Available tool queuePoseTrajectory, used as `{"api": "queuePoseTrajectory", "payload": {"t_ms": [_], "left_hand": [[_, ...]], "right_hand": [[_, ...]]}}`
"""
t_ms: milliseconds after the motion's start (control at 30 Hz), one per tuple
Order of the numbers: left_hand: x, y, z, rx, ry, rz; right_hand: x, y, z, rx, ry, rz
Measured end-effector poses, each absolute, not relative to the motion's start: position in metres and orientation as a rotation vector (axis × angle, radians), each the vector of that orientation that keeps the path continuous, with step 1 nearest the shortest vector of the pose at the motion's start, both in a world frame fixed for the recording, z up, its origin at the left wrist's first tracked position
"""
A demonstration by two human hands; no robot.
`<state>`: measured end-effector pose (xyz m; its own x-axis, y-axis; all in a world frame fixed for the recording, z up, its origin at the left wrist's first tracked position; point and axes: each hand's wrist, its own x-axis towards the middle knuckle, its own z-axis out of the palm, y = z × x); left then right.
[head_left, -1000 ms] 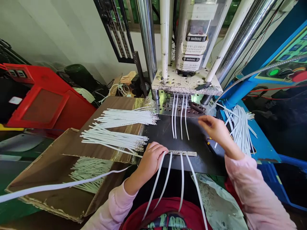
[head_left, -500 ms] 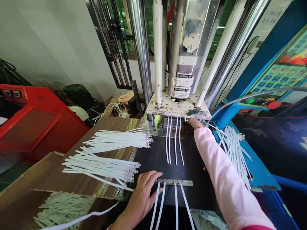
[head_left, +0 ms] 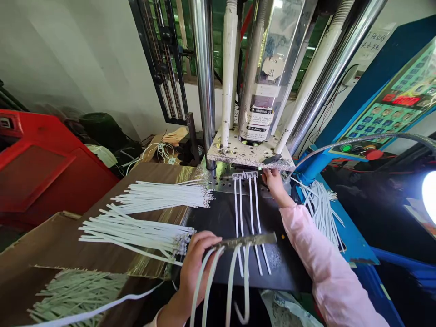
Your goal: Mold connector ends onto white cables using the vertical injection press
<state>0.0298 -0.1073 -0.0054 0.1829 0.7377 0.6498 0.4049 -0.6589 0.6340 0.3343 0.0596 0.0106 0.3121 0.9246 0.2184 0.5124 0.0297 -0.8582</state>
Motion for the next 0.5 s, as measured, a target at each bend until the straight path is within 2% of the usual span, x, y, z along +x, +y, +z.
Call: {"api": "queuePoseTrajectory", "payload": {"t_ms": [133, 267, 400, 500], "left_hand": [[0.037, -0.089, 0.038, 2.093, 1.072, 1.616], [0.032, -0.064, 0.058, 2.296, 1.041, 1.553], [0.034, -0.046, 0.057, 2.507, 0.884, 1.389], [0.047, -0.033, 0.049, 2.546, 0.802, 1.364]], "right_hand": [[0.319, -0.030, 0.001, -1.601, -1.263, 0.716], [0.317, -0.110, 0.001, -1.636, -1.384, 0.967], [0.330, -0.138, 0.022, -1.929, -1.623, 0.743], [0.336, -0.128, 0.046, -1.670, -1.492, 0.844]]}}
